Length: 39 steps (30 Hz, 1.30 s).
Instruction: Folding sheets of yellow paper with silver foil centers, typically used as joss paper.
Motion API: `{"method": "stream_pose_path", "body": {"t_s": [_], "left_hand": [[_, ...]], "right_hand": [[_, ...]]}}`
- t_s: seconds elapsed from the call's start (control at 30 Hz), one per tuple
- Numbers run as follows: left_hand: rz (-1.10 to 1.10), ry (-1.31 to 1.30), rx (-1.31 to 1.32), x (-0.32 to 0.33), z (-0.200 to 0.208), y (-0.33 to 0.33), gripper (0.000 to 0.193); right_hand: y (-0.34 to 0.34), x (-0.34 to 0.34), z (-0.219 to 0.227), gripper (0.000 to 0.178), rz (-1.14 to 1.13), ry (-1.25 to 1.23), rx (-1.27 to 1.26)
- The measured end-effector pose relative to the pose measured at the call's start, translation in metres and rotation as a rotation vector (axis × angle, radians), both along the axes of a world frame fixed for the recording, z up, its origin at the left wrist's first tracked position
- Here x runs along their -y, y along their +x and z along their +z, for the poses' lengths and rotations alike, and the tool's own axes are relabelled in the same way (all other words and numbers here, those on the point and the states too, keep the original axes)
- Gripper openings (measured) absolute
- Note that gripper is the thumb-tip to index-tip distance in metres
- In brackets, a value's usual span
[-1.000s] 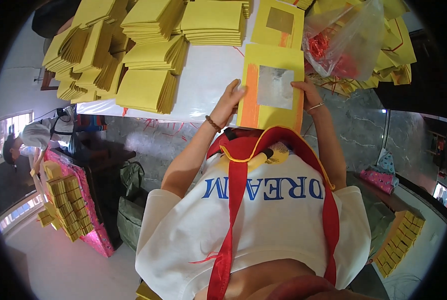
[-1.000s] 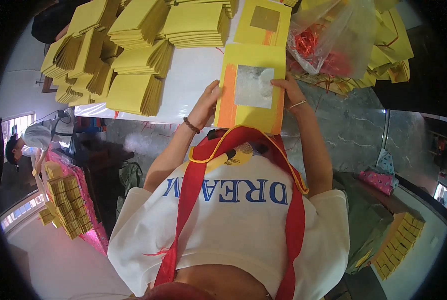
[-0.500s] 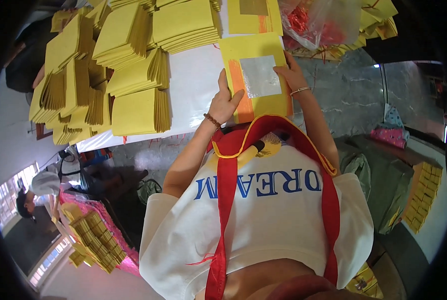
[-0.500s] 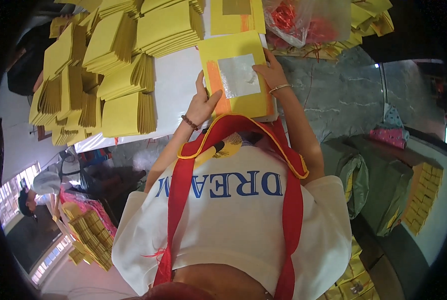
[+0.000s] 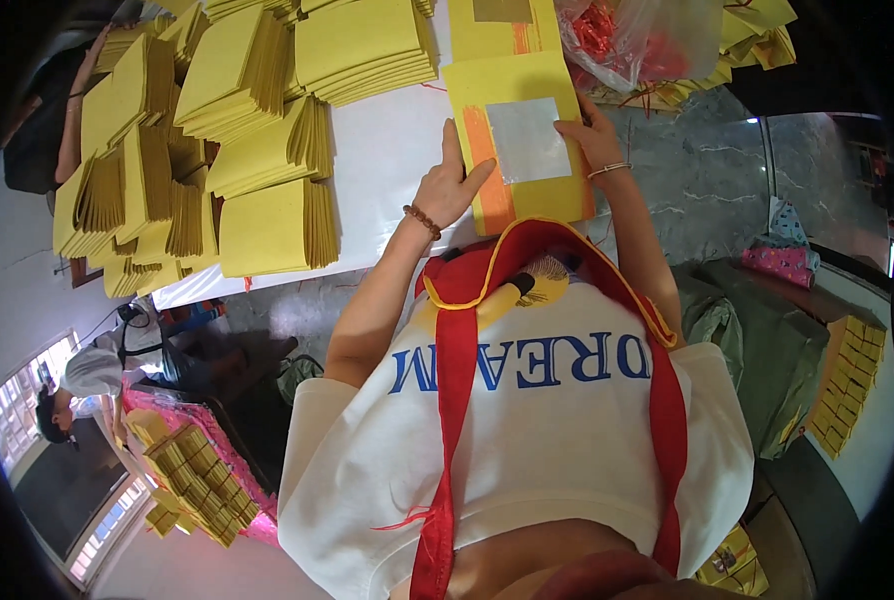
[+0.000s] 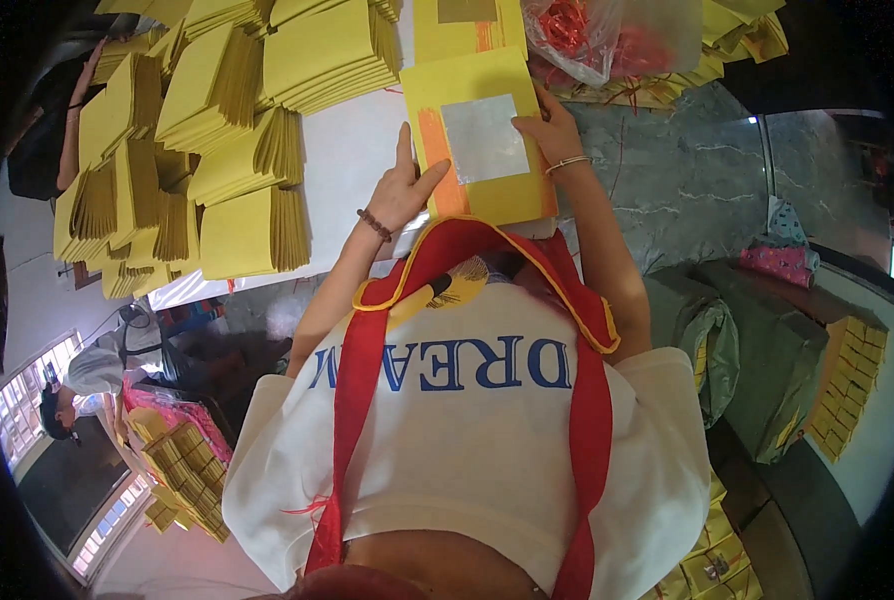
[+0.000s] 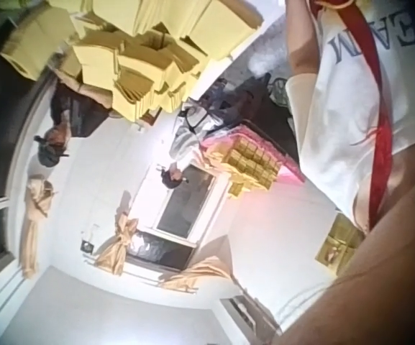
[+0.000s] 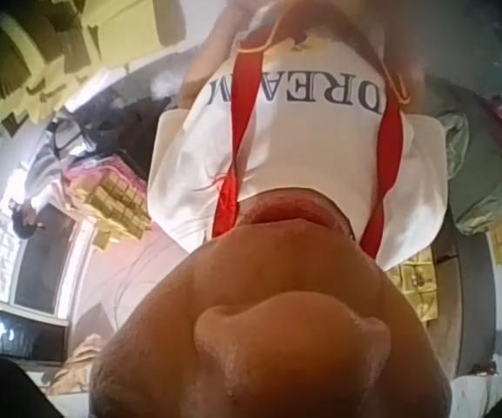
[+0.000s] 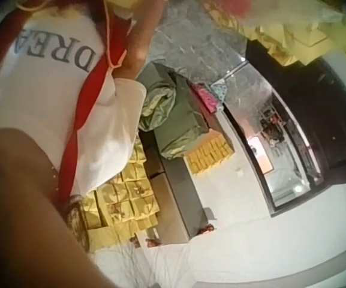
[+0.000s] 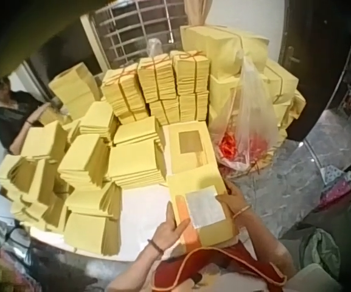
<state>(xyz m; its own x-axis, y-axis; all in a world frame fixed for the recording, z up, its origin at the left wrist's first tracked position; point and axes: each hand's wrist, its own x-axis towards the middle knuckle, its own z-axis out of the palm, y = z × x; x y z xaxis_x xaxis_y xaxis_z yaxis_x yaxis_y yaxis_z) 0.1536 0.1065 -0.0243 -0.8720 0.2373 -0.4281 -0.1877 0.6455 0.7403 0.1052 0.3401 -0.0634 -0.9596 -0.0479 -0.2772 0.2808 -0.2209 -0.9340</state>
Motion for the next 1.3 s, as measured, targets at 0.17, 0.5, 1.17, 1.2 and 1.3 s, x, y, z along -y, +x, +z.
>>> {"method": "stream_pose_path", "body": {"t_s": [0.17, 0.5, 1.17, 1.2, 1.3], "left_hand": [[-0.033, -0.205, -0.151, 0.001, 0.001, -0.009, 0.078], [0.041, -0.136, -0.185, -0.001, -0.018, -0.014, 0.072], [-0.616, -0.226, -1.015, -0.012, 0.003, 0.035, 0.04], [-0.618, -0.194, -1.004, -0.012, 0.005, 0.034, 0.035], [-0.571, -0.048, -0.939, -0.01, 0.002, 0.033, 0.025]], "right_hand": [[0.003, 0.005, -0.001, 0.065, -0.013, 0.003, -0.004], [0.001, -0.004, -0.02, 0.062, 0.121, 0.234, -0.115], [0.048, -0.042, -0.007, 0.017, 0.342, 0.868, -0.781], [0.049, -0.042, -0.007, 0.017, 0.346, 0.841, -0.772], [0.053, -0.038, -0.016, 0.019, 0.304, 0.574, -0.598]]}}
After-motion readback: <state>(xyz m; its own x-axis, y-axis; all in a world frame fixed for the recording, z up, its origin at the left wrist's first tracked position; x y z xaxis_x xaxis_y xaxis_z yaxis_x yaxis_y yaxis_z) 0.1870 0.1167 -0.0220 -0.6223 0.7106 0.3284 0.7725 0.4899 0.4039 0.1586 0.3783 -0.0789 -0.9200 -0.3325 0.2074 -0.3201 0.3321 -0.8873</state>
